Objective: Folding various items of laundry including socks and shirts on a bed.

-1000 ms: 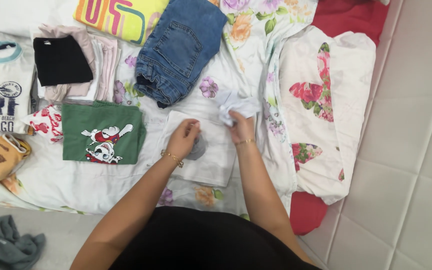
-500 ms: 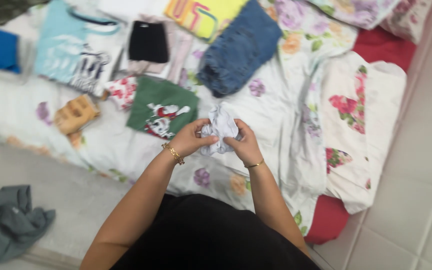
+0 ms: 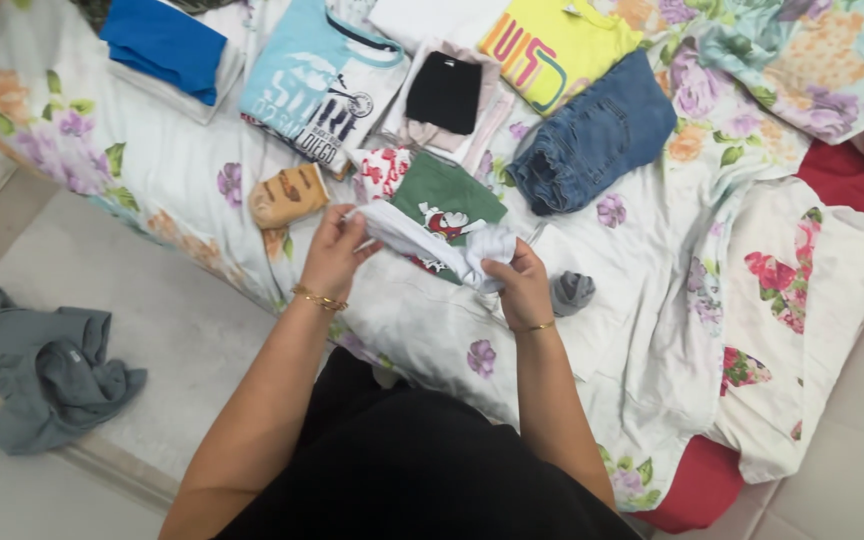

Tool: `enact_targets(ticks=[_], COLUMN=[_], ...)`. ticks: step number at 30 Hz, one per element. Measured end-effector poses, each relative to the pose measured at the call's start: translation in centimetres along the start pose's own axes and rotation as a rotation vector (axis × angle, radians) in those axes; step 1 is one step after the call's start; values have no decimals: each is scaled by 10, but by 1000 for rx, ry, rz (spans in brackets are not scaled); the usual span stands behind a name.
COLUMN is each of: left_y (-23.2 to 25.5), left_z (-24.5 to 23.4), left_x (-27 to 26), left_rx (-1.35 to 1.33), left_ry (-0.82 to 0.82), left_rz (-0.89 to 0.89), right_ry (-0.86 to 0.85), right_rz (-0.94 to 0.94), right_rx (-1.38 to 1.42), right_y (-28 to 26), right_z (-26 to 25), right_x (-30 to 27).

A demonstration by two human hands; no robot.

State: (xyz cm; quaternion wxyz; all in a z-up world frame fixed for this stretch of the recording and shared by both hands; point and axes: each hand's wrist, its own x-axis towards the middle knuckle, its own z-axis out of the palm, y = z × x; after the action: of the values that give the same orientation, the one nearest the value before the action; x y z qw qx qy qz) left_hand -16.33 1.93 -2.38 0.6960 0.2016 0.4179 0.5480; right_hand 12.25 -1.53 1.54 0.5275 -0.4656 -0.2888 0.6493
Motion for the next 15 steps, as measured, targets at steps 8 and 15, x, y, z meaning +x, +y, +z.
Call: enact_targets(ticks=[8,15], left_y=[34,70], left_z=[-28,-18], left_x=[6,2], left_rx=[117,235], left_ry=[-37,-293], left_rz=[172,116], right_ry=[7,-95], right_rz=[-156,-341], right_rx=[-121,-188], right_y=[21,-22], right_z=[32,117], right_x=[9,-30])
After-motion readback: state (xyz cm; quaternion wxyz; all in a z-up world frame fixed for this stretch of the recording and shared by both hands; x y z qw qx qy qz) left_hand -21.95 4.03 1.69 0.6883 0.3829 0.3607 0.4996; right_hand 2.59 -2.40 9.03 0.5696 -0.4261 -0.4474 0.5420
